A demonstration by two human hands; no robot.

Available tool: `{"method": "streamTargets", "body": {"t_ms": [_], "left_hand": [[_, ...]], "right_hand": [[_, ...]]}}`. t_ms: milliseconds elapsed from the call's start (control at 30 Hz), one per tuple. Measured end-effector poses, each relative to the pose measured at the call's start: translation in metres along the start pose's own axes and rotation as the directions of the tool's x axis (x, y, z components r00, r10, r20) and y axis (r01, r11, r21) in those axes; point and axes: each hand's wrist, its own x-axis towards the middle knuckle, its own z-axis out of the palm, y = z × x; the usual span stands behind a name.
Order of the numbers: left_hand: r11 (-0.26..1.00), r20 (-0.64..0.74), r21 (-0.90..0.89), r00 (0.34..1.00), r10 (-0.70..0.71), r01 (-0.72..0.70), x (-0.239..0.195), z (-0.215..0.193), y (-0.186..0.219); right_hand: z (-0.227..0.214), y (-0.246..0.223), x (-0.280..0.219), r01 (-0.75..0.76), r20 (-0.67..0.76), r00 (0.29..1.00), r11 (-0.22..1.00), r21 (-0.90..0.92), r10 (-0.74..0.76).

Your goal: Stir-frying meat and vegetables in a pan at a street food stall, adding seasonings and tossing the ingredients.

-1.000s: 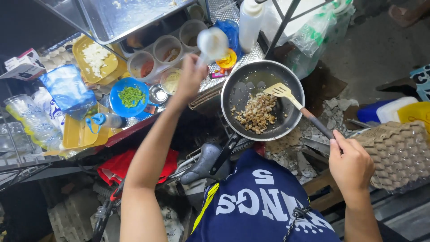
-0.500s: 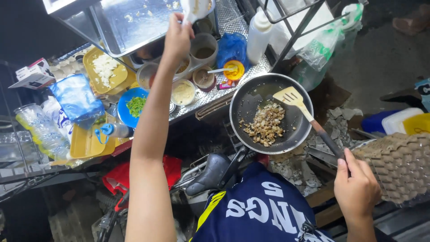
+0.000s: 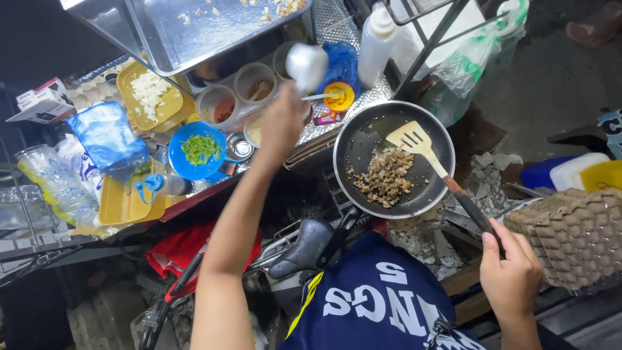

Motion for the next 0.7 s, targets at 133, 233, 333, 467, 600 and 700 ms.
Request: {"method": "streamTargets", "body": {"t_ms": [133,233,333,467,600,700], "left_hand": [[0.996,-0.131,0.05,0.989,-0.071,0.078,0.083,-0.063,-0.037],[0.986,-0.189,0.164,0.982,0.022,0.009,0.141,-0.069,-0.087],[0.958,-0.098,0.269,0.992,-0.075,0.099,0.183,-0.054,-0.12],[0.862,0.088,0.495,0.98,-0.178,0.113,0.21,-0.021,-0.131],[0.888,0.197,0.453,0.962,-0.192,0.084,0.212,-0.014,-0.101],[0.93,0.241,0.342,0.944,-0.227,0.136,0.216,-0.008,-0.086]], "right_hand": [[0.005,0.013,-0.015,-0.016,-0.001,1.0,0.999,-0.034,0.016],[0.006,0.015,-0.026,-0.029,-0.038,0.999,0.999,-0.027,0.028],[0.011,0.021,-0.04,-0.074,-0.05,0.996,0.996,-0.038,0.072],[0.019,0.025,-0.054,-0.164,-0.103,0.983,0.982,-0.098,0.153],[0.027,0.027,-0.063,-0.213,-0.142,0.971,0.968,-0.13,0.194],[0.03,0.028,-0.062,-0.185,-0.152,0.974,0.978,-0.098,0.169]]}}
